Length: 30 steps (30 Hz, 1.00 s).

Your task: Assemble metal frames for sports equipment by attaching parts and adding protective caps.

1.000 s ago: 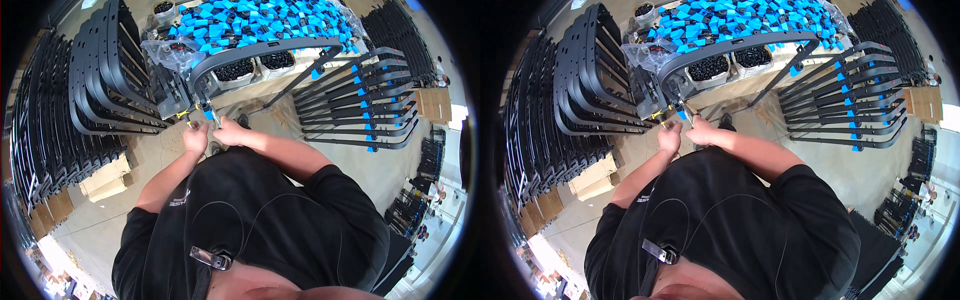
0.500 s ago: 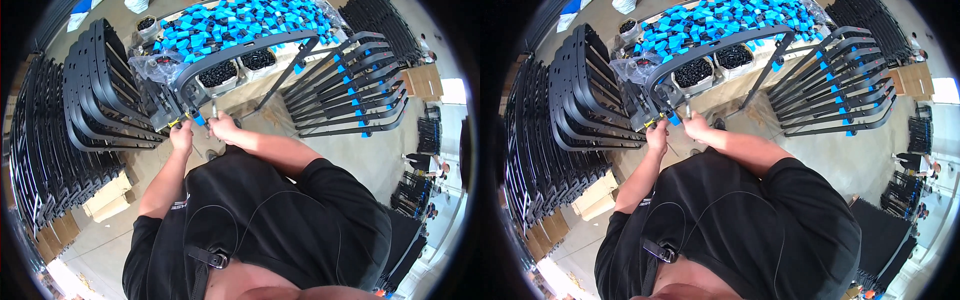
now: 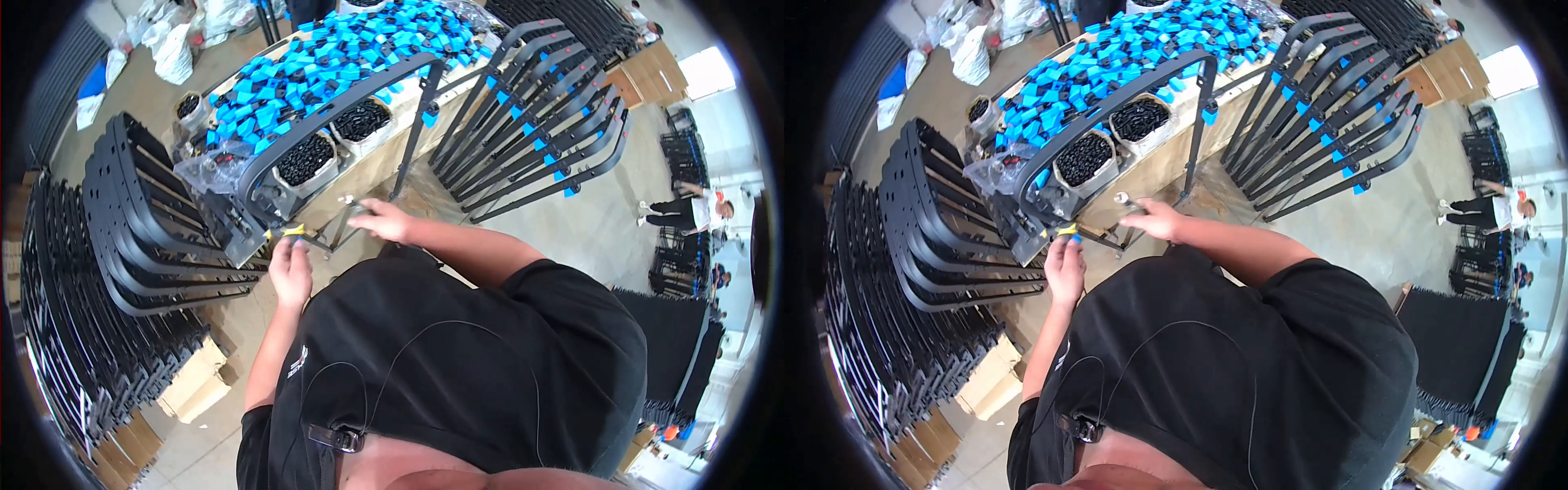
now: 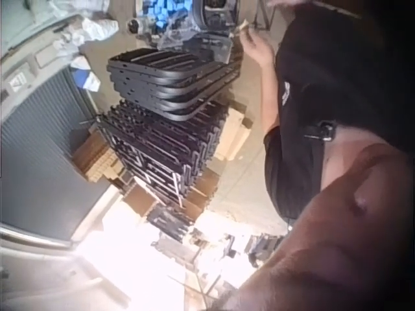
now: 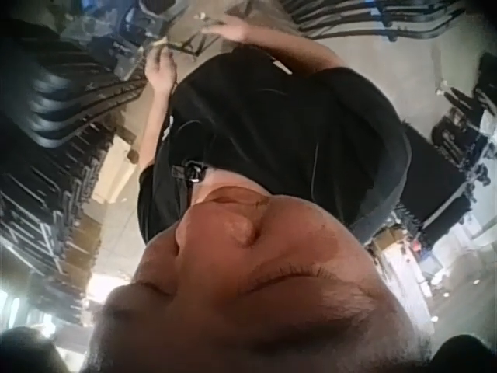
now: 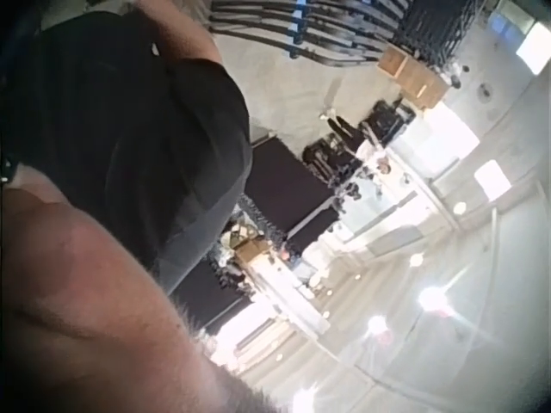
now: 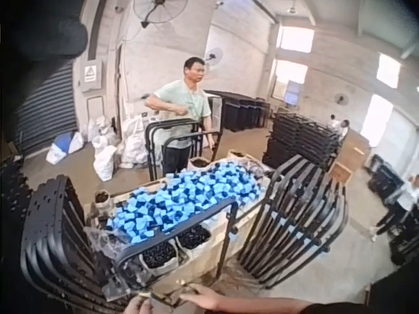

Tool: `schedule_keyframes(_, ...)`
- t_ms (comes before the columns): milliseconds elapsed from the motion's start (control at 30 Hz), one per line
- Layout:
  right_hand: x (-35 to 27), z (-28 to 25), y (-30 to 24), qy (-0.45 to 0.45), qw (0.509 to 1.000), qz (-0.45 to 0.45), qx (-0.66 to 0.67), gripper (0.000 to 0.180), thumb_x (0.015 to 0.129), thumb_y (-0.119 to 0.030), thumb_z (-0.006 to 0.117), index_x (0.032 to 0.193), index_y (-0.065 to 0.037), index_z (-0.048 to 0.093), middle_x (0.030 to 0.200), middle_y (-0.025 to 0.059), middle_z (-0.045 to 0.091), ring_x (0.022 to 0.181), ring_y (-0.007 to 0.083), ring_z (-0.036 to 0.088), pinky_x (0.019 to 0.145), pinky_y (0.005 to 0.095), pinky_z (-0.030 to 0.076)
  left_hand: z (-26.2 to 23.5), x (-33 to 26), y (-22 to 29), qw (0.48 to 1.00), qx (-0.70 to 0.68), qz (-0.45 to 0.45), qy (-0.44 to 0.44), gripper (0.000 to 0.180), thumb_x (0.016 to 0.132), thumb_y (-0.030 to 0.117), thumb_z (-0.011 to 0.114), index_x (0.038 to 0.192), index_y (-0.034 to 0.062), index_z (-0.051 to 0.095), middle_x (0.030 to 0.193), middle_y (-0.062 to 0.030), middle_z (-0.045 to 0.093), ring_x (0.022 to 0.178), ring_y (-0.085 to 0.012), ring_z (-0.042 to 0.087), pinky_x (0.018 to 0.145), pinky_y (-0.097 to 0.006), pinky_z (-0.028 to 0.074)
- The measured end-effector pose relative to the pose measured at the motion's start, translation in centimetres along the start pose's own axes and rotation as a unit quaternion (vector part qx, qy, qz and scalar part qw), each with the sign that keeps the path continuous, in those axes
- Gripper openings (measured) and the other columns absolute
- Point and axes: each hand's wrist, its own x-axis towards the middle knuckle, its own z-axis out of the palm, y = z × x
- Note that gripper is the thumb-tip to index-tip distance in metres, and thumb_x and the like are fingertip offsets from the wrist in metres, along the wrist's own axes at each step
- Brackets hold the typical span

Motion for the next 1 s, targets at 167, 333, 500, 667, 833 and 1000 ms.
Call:
schedule_keyframes(167, 2.0, -0.4, -4.9, -0.177, 0.965, 0.022, 0.194, 0.044, 0.1, -0.048, 0.058, 0.108, -0.005, 0.066, 0.076, 0.0042, 0.063, 0.062, 0.0119, 0.056, 0.051, 0.0307, 0.042, 10.7, 3.6, 4.6, 0.983, 0.076, -0.022, -0.168, 0.014, 0.102, 0.01, 0.053, 0.106, -0.0025, 0.058, 0.075, -0.004, 0.063, 0.061, -0.01, 0.057, 0.055, -0.027, 0.047)
schedule_keyframes(333, 2.6, -10.5, -5.6, -0.024, 0.984, 0.034, 0.171, 0.046, 0.101, -0.046, 0.055, 0.097, -0.002, 0.068, 0.075, 0.006, 0.066, 0.058, 0.0132, 0.06, 0.05, 0.0313, 0.045, 18.0, 4.9, 3.0, 0.978, 0.123, 0.007, -0.169, 0.02, 0.1, 0.012, 0.059, 0.11, -0.0053, 0.06, 0.085, -0.0047, 0.069, 0.07, -0.0099, 0.063, 0.064, -0.026, 0.051)
schedule_keyframes(500, 3.0, -19.5, -2.9, -0.046, 0.982, -0.004, 0.185, 0.038, 0.102, -0.041, 0.055, 0.104, -0.006, 0.069, 0.077, 0.003, 0.066, 0.063, 0.011, 0.061, 0.051, 0.0285, 0.045, 26.5, 9.4, -0.8, 0.988, 0.024, -0.117, -0.096, 0.038, 0.104, 0.028, 0.058, 0.128, -0.001, 0.054, 0.091, -0.003, 0.063, 0.073, -0.0097, 0.057, 0.062, -0.025, 0.047)
schedule_keyframes(667, 5.5, -24.7, 1.0, -0.045, 0.971, -0.093, 0.213, 0.033, 0.099, -0.029, 0.056, 0.114, -0.005, 0.072, 0.088, 0.0068, 0.073, 0.076, 0.0167, 0.068, 0.068, 0.0379, 0.054, 33.8, 13.1, -3.7, 0.992, -0.013, -0.063, -0.105, 0.027, 0.107, 0.021, 0.05, 0.123, 0.0002, 0.055, 0.087, -0.0061, 0.065, 0.068, -0.0137, 0.059, 0.063, -0.029, 0.05)
schedule_keyframes(833, 6.7, -34.0, 0.3, 0.056, 0.986, -0.033, -0.154, 0.036, 0.094, -0.031, 0.058, 0.106, 0.002, 0.065, 0.097, 0.0289, 0.069, 0.092, 0.0437, 0.068, 0.082, 0.0489, 0.052, 36.4, 13.9, -1.2, 0.972, 0.211, -0.104, -0.026, 0.02, 0.102, 0.017, 0.054, 0.115, 0.0009, 0.052, 0.068, -0.0052, 0.056, 0.055, -0.0147, 0.056, 0.05, -0.032, 0.05)
schedule_keyframes(1000, 11.6, -36.6, 2.2, 0.164, 0.984, -0.072, 0.015, 0.039, 0.097, -0.034, 0.063, 0.112, 0.002, 0.064, 0.097, 0.0174, 0.071, 0.091, 0.0271, 0.067, 0.082, 0.039, 0.05, 38.5, 16.0, 0.1, 0.981, 0.041, -0.19, -0.026, 0.015, 0.104, 0.019, 0.051, 0.113, 0.007, 0.048, 0.088, -0.008, 0.055, 0.06, -0.0149, 0.053, 0.048, -0.033, 0.047)
